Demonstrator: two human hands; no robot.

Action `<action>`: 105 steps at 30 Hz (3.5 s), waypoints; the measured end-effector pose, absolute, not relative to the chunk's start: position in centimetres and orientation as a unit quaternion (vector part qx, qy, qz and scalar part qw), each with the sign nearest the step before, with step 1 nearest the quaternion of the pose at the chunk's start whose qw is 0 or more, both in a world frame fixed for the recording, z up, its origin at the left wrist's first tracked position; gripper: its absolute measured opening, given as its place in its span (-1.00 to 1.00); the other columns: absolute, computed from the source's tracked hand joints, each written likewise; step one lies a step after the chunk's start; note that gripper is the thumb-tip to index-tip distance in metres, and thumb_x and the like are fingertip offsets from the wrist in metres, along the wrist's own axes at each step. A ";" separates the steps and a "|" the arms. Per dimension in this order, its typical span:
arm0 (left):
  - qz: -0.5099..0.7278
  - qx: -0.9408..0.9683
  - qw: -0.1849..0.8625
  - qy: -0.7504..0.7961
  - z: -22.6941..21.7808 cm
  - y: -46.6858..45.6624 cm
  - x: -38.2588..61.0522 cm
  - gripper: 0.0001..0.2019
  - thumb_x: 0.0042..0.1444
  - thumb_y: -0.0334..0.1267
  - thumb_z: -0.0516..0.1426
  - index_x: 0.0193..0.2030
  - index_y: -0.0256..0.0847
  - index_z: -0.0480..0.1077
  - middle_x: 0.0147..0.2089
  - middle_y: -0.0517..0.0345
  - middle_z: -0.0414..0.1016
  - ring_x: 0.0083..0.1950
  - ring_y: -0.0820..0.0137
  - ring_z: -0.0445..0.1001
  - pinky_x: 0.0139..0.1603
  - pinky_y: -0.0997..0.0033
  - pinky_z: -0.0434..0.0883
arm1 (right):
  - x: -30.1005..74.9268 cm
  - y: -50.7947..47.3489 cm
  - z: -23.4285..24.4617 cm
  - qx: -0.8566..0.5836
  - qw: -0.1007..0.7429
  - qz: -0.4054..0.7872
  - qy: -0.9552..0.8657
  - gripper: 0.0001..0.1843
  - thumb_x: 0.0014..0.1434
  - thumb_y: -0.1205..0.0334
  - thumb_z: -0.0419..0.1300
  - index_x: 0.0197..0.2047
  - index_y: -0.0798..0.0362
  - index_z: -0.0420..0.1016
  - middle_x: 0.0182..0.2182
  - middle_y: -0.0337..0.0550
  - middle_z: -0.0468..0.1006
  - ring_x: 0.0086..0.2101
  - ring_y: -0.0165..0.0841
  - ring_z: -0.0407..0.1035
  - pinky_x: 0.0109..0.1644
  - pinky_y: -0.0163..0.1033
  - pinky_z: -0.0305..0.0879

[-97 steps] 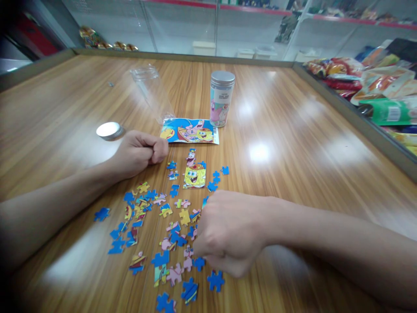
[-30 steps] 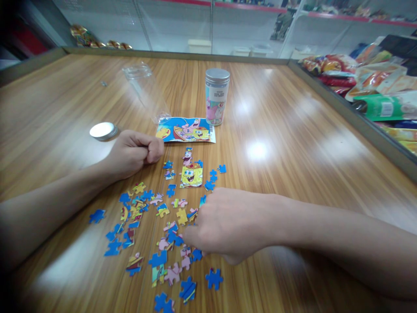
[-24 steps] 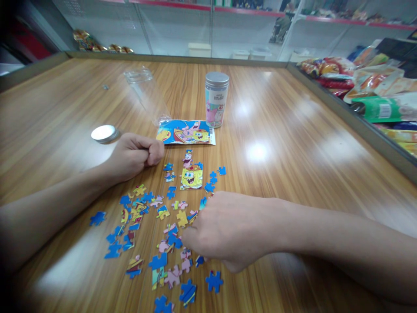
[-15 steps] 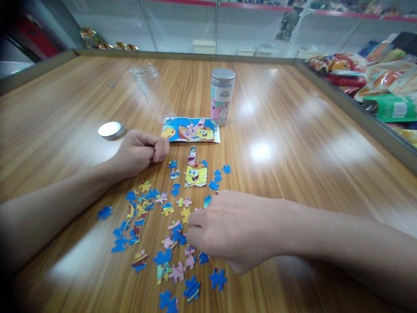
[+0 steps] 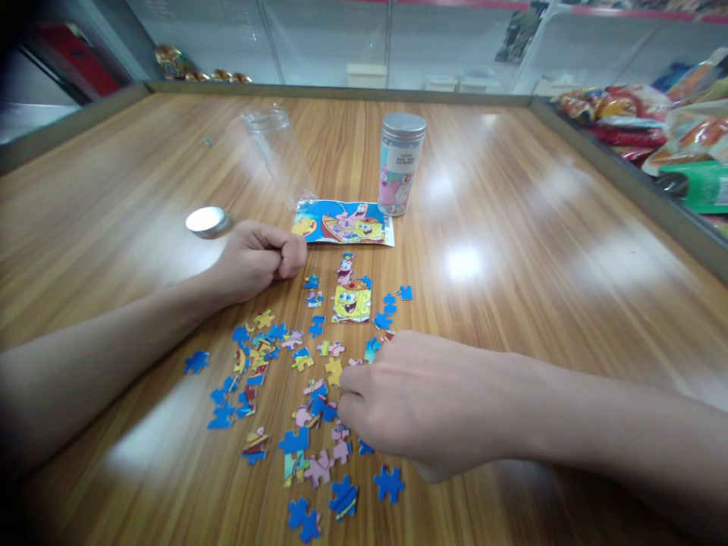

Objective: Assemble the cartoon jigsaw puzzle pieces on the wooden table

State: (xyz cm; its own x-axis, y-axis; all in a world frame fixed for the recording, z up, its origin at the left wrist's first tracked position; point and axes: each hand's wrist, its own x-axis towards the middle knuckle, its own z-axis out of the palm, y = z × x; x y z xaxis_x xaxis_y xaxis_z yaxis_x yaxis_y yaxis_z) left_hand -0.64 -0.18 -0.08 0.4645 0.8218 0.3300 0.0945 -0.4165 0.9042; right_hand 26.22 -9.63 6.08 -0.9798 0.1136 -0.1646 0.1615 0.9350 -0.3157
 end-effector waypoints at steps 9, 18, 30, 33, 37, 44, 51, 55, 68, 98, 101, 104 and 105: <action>0.407 0.742 0.423 0.323 0.0 -0.2 -0.6 -0.85 -0.29 -0.51 -0.03 -0.70 -0.24 0.28 -0.66 0.20 0.26 -0.57 0.53 0.23 -0.54 0.48 0.13 | 26.2 -10.1 6.1 0.052 0.077 -0.188 0.978 -0.89 0.19 0.43 0.22 -0.25 0.07 0.37 -0.35 -0.23 0.50 -0.46 -0.42 0.23 -0.45 -0.19 -0.03; 0.407 0.790 0.347 0.300 0.3 -0.7 -0.4 -0.80 -0.19 -0.56 -0.04 -0.65 -0.26 0.30 -0.60 0.22 0.32 -0.53 0.54 0.29 -0.50 0.55 0.23 | 26.5 -5.7 4.2 0.222 -0.261 -0.266 0.901 -0.83 0.30 0.36 0.18 -0.06 0.06 0.54 -0.28 -0.16 0.59 -0.36 -0.44 0.42 -0.35 -0.32 0.26; 0.249 0.950 0.151 0.115 0.0 -1.2 0.7 -0.62 0.23 -0.49 0.09 0.13 -0.15 0.47 0.15 -0.07 0.50 0.21 0.21 0.46 0.24 0.09 0.43 | 27.0 -0.5 0.6 0.482 -0.366 -0.322 0.728 -0.85 0.14 0.17 0.37 -0.24 0.04 0.70 -0.36 -0.16 0.66 -0.39 -0.40 0.44 -0.35 -0.31 0.31; 0.248 0.949 0.153 0.119 0.0 -1.3 0.6 -0.62 0.23 -0.48 0.10 0.15 -0.13 0.48 0.18 -0.10 0.44 0.21 0.20 0.44 0.23 0.08 0.45 | 26.7 -0.6 0.3 0.475 -0.354 -0.335 0.733 -0.81 0.15 0.13 0.37 -0.23 0.05 0.71 -0.47 -0.20 0.60 -0.52 -0.47 0.30 -0.46 -0.32 0.16; 0.240 0.945 0.179 0.129 0.0 -1.4 0.6 -0.60 0.23 -0.48 0.10 0.16 -0.12 0.48 0.15 -0.11 0.39 0.20 0.23 0.42 0.21 0.13 0.48 | 26.1 -0.7 0.0 0.456 -0.341 -0.322 0.757 -0.79 0.15 0.11 0.37 -0.21 0.05 0.71 -0.58 -0.28 0.48 -0.58 -0.52 0.14 -0.53 -0.34 0.03; 0.235 0.942 0.200 0.133 -0.1 -1.3 0.5 -0.61 0.25 -0.48 0.09 0.17 -0.12 0.47 0.09 -0.09 0.40 0.14 0.25 0.43 0.16 0.14 0.50 | 25.9 -0.8 -0.1 0.433 -0.337 -0.317 0.774 -0.84 0.18 0.16 0.34 -0.25 0.06 0.68 -0.52 -0.27 0.54 -0.54 -0.51 0.24 -0.47 -0.35 0.12; 0.232 0.942 0.203 0.133 -0.1 -1.3 0.5 -0.61 0.26 -0.46 0.09 0.18 -0.13 0.47 0.06 -0.09 0.41 0.14 0.24 0.43 0.16 0.12 0.50 | 26.3 -1.0 -0.2 0.399 -0.334 -0.303 0.798 -0.84 0.20 0.26 0.29 -0.16 0.06 0.68 -0.34 -0.17 0.60 -0.43 -0.45 0.35 -0.38 -0.32 0.22; 0.242 0.939 0.208 0.131 0.0 -1.4 0.7 -0.60 0.26 -0.48 0.08 0.20 -0.18 0.45 0.04 -0.11 0.44 0.14 0.24 0.45 0.17 0.14 0.50 | 26.5 -1.1 0.0 0.368 -0.323 -0.300 0.819 -0.77 0.21 0.33 0.24 -0.09 0.06 0.66 -0.27 -0.12 0.60 -0.33 -0.39 0.40 -0.30 -0.29 0.28; 0.253 0.939 0.192 0.131 0.1 -1.5 0.6 -0.65 0.23 -0.47 0.10 0.12 -0.17 0.50 0.03 -0.11 0.45 0.11 0.23 0.47 0.12 0.11 0.53 | 26.6 -1.0 0.0 0.371 -0.310 -0.301 0.822 -0.78 0.24 0.31 0.23 -0.09 0.04 0.66 -0.22 -0.09 0.61 -0.28 -0.35 0.43 -0.19 -0.23 0.34; 0.292 0.926 0.193 0.141 -0.3 -1.2 0.5 -0.69 0.21 -0.48 0.12 0.00 -0.13 0.56 -0.08 0.00 0.51 0.03 0.30 0.51 0.22 0.02 0.51 | 26.8 -2.8 1.2 0.266 -0.345 -0.154 0.887 -0.85 0.20 0.37 0.16 -0.18 0.05 0.54 -0.38 -0.16 0.45 -0.35 -0.37 0.32 -0.25 -0.23 0.26; 0.292 0.927 0.191 0.139 -0.4 -1.1 0.5 -0.67 0.20 -0.50 0.12 0.02 -0.14 0.55 -0.06 -0.02 0.50 0.06 0.29 0.50 0.22 0.03 0.51 | 25.7 -5.5 1.5 0.137 -0.286 -0.159 0.935 -0.83 0.24 0.34 0.14 -0.14 0.05 0.53 -0.38 -0.16 0.46 -0.34 -0.35 0.29 -0.25 -0.20 0.22; 0.290 0.928 0.190 0.139 -0.5 -1.1 0.4 -0.67 0.21 -0.50 0.11 0.03 -0.16 0.55 -0.05 -0.04 0.50 0.06 0.28 0.50 0.20 0.03 0.51 | 24.7 -7.8 1.5 0.068 -0.211 -0.169 0.960 -0.79 0.30 0.18 0.14 -0.08 0.07 0.54 -0.37 -0.17 0.44 -0.35 -0.34 0.25 -0.29 -0.18 0.16; 0.291 0.927 0.190 0.139 -0.5 -1.1 0.4 -0.67 0.21 -0.50 0.11 0.02 -0.16 0.56 -0.05 -0.04 0.50 0.05 0.28 0.51 0.20 0.03 0.52 | 24.5 -8.3 1.4 0.057 -0.189 -0.171 0.965 -0.76 0.31 0.13 0.15 -0.08 0.06 0.54 -0.36 -0.17 0.44 -0.35 -0.33 0.24 -0.30 -0.17 0.14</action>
State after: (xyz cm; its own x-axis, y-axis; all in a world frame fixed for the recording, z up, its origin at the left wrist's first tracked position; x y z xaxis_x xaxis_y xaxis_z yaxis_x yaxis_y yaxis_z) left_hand 0.38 -1.07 -0.48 0.7923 0.3691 0.4859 0.1477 -0.8887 0.4341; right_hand 24.46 -8.25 1.43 -0.9218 0.1755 0.3457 0.0460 0.9349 -0.3520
